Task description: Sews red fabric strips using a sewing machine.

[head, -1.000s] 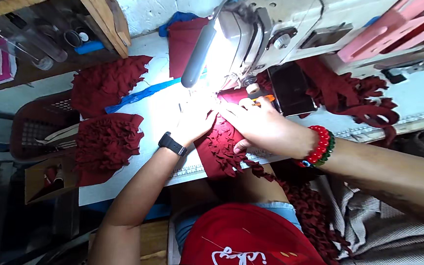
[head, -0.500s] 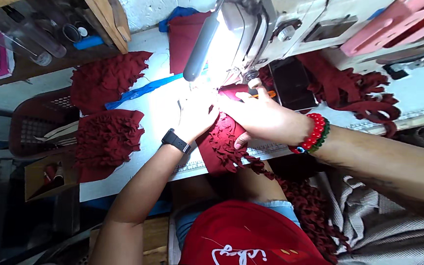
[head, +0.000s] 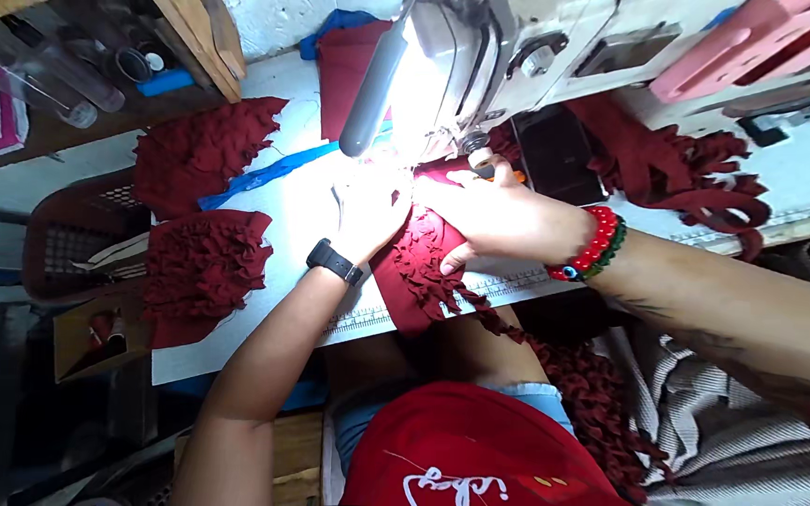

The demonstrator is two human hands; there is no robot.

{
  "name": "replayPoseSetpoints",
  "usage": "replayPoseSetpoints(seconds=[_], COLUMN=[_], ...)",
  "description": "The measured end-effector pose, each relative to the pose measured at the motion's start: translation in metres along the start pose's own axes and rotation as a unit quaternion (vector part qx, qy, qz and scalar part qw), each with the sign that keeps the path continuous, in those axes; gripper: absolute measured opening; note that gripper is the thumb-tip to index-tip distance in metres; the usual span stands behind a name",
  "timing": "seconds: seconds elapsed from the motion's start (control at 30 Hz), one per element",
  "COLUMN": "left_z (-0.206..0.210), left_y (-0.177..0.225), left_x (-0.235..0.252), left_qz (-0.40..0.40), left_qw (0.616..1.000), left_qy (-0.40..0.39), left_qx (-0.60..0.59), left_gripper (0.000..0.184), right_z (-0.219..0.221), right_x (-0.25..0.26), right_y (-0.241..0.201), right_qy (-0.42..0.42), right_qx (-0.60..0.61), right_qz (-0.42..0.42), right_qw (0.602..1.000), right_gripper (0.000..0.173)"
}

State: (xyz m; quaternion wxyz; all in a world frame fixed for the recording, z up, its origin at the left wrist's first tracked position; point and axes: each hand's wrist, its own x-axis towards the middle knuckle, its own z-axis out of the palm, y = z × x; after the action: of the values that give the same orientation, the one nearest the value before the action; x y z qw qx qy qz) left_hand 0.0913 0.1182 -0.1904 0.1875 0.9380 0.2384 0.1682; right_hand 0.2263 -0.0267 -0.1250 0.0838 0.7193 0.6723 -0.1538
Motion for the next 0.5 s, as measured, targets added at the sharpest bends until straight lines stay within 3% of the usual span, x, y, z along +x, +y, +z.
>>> replayPoseSetpoints(seconds=[0.27,0.37,0.5], left_z=[-0.006,-0.01,0.001], left_y=[-0.002,0.003,0.0], left_x=[0.004,-0.006,-0.013], left_qz=[0.005,0.044,0.094], left_qw=[1.0,0.998,0.995], left_qy=[-0.002,0.023,0.028], left_qx=[0.001,-0.039,-0.034], left_gripper=[0.032,0.027,0.025], right_z=[0.0,0.006,0.011], right_x=[0.0,-0.015,-0.018], right_y=[0.0,-0.009,-0.01], right_qy=[-0.003,0.072,0.108], right_qx=[-0.015,-0.019,-0.007], right_qz=[0.012,0.002,-0.033], right_qw=[1.0,0.997,0.994], right_gripper=[0.107,0.093,0.093])
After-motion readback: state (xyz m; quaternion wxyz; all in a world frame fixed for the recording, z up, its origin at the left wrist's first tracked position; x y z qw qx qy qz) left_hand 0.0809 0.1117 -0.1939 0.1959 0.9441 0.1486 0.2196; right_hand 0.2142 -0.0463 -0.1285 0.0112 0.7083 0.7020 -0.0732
